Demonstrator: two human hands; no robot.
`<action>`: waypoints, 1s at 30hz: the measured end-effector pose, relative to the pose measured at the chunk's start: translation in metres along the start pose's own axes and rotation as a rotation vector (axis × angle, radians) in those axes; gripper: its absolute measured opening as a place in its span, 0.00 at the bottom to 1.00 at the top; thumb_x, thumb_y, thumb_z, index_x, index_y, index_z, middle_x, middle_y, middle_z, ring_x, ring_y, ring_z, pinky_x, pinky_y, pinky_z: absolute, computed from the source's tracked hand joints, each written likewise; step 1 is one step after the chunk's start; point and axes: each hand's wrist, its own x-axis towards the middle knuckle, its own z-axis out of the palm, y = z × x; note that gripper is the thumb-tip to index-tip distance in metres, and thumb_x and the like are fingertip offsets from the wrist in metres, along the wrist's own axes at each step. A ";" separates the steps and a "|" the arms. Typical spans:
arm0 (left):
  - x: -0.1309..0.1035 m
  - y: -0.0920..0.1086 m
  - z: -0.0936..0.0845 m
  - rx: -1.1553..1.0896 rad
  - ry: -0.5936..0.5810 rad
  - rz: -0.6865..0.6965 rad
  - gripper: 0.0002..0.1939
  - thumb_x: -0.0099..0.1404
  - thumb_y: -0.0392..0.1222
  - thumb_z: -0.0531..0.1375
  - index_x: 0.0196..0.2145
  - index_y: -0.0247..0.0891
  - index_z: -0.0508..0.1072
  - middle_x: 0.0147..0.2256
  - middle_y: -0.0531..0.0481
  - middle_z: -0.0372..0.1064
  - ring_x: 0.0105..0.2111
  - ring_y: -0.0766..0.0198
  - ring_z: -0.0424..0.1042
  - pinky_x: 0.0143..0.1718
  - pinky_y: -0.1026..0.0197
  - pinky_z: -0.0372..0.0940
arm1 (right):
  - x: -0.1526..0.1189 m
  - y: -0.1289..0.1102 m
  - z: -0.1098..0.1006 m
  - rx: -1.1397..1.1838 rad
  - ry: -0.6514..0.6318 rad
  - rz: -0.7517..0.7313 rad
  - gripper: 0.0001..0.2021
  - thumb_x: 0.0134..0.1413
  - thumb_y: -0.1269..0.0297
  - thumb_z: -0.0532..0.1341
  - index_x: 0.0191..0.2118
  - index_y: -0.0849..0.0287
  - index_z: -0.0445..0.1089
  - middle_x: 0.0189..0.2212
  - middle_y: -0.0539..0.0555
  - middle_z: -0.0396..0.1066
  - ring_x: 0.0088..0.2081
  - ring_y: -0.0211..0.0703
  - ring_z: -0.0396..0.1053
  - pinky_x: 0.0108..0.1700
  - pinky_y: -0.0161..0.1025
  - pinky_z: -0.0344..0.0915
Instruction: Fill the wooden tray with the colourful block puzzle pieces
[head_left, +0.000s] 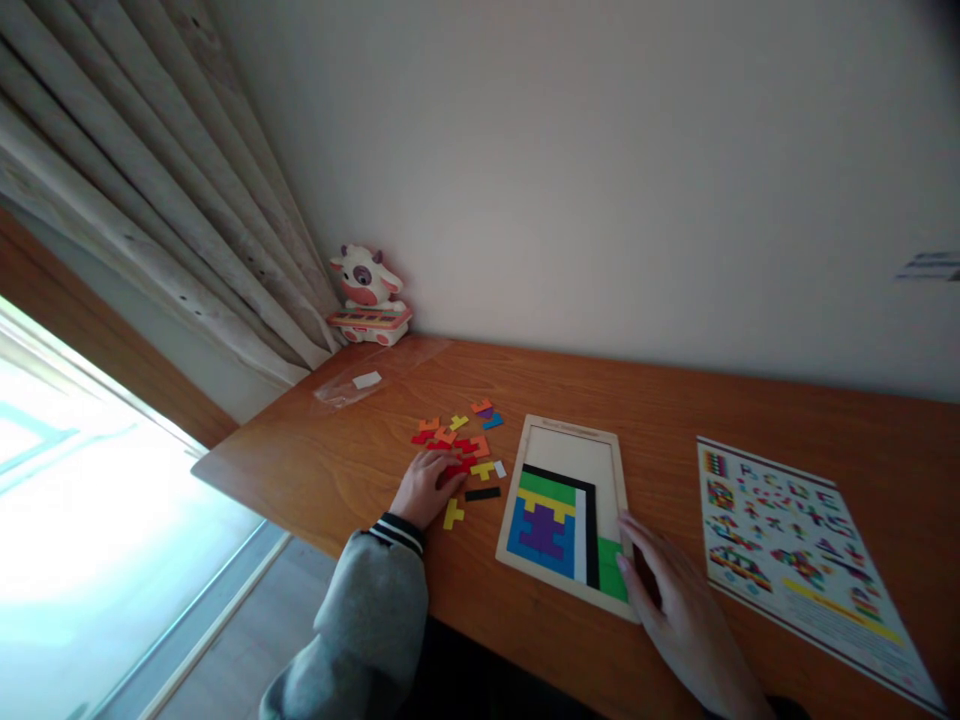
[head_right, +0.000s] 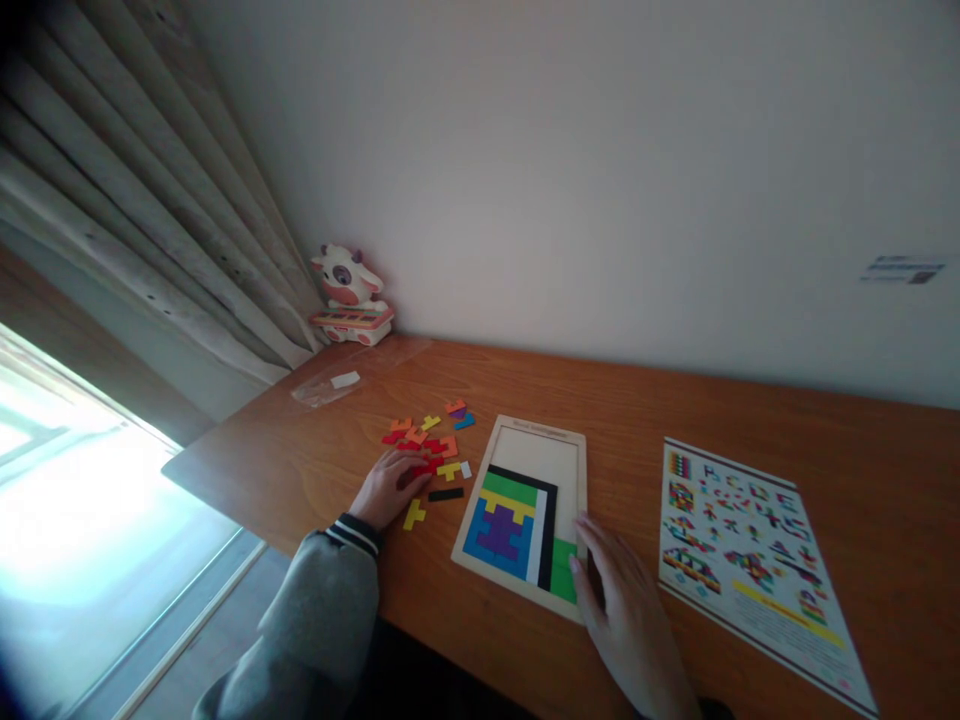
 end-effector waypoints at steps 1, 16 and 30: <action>0.001 0.003 0.000 -0.006 -0.003 0.032 0.09 0.68 0.44 0.60 0.44 0.40 0.76 0.45 0.45 0.75 0.45 0.56 0.73 0.50 0.50 0.69 | 0.000 0.000 0.000 0.000 -0.001 0.000 0.21 0.67 0.56 0.52 0.62 0.55 0.59 0.59 0.60 0.67 0.58 0.54 0.66 0.59 0.56 0.66; -0.004 0.029 0.002 -0.029 -0.160 0.258 0.18 0.66 0.31 0.53 0.51 0.39 0.74 0.48 0.42 0.73 0.49 0.54 0.70 0.51 0.48 0.68 | 0.001 0.000 0.001 0.013 0.008 0.025 0.21 0.66 0.54 0.53 0.60 0.55 0.61 0.58 0.60 0.68 0.57 0.53 0.68 0.58 0.54 0.67; -0.033 0.036 -0.020 -0.050 -0.090 0.185 0.21 0.61 0.52 0.65 0.49 0.41 0.73 0.49 0.42 0.73 0.47 0.53 0.72 0.49 0.48 0.68 | 0.000 0.002 -0.001 0.006 0.012 0.014 0.23 0.66 0.51 0.52 0.61 0.55 0.61 0.58 0.61 0.68 0.57 0.54 0.68 0.58 0.55 0.67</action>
